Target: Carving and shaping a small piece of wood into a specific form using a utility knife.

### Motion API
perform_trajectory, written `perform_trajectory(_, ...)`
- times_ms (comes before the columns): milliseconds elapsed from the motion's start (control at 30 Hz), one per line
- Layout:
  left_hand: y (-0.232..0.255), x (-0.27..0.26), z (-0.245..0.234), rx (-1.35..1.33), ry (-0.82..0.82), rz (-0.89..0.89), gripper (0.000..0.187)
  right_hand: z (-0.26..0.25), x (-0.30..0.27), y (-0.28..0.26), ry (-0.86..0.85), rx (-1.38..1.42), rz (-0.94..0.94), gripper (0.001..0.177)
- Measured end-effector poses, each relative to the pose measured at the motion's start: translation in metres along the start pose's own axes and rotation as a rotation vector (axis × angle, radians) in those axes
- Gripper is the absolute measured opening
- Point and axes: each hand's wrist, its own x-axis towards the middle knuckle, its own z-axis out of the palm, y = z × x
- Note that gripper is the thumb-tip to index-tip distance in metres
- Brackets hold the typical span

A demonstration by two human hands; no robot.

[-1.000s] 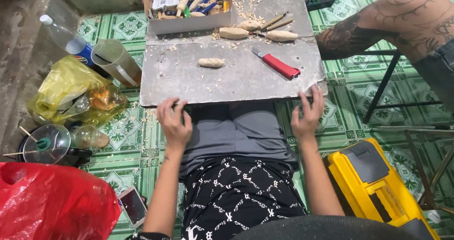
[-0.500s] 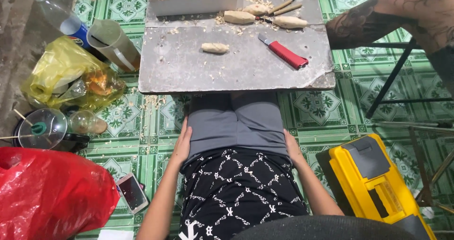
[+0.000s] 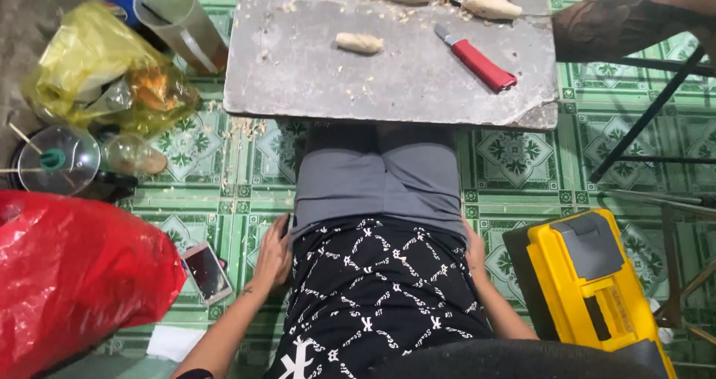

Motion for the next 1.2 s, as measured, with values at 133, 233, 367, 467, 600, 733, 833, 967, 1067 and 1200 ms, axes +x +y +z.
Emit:
perform_trajectory(133,0.025,-0.013,-0.015,0.03,-0.074,-0.069,0.045,-0.014,-0.016,-0.055,-0.038,-0.098,0.13,0.069)
perform_trajectory(233,0.04,-0.019,-0.028,0.201,-0.121,-0.037,0.036,-0.005,-0.03,-0.013,-0.116,-0.17,0.354,0.077)
perform_trajectory(367,0.042,-0.018,-0.018,0.414,-0.149,-0.073,0.06,-0.006,-0.026,-0.051,-0.149,-0.734,0.055,0.064)
perform_trajectory(467,0.043,-0.021,-0.017,0.439,-0.173,-0.088,0.065,0.0,-0.024,-0.038,-0.106,-0.922,-0.07,0.062)
perform_trajectory(600,0.054,-0.013,-0.035,0.417,-0.159,-0.083,0.063,0.007,-0.033,0.019,-0.052,-0.791,-0.06,0.057)
perform_trajectory(733,0.017,-0.028,0.007,0.386,-0.175,-0.047,0.065,0.003,-0.028,-0.018,0.006,-0.858,-0.088,0.068)
perform_trajectory(833,0.001,-0.036,0.027,0.414,-0.193,-0.054,0.067,0.002,-0.029,-0.037,0.037,-0.821,-0.063,0.059)
perform_trajectory(967,0.025,-0.024,-0.005,0.454,-0.179,-0.045,0.064,-0.007,-0.018,-0.083,-0.006,-0.376,0.04,0.058)
perform_trajectory(1067,0.032,-0.017,-0.006,0.467,-0.19,-0.052,0.061,-0.011,-0.018,-0.076,-0.043,-0.456,0.071,0.06)
perform_trajectory(1200,0.042,-0.012,-0.026,0.404,-0.218,-0.107,0.064,-0.001,-0.019,-0.084,-0.073,-0.844,0.022,0.068)
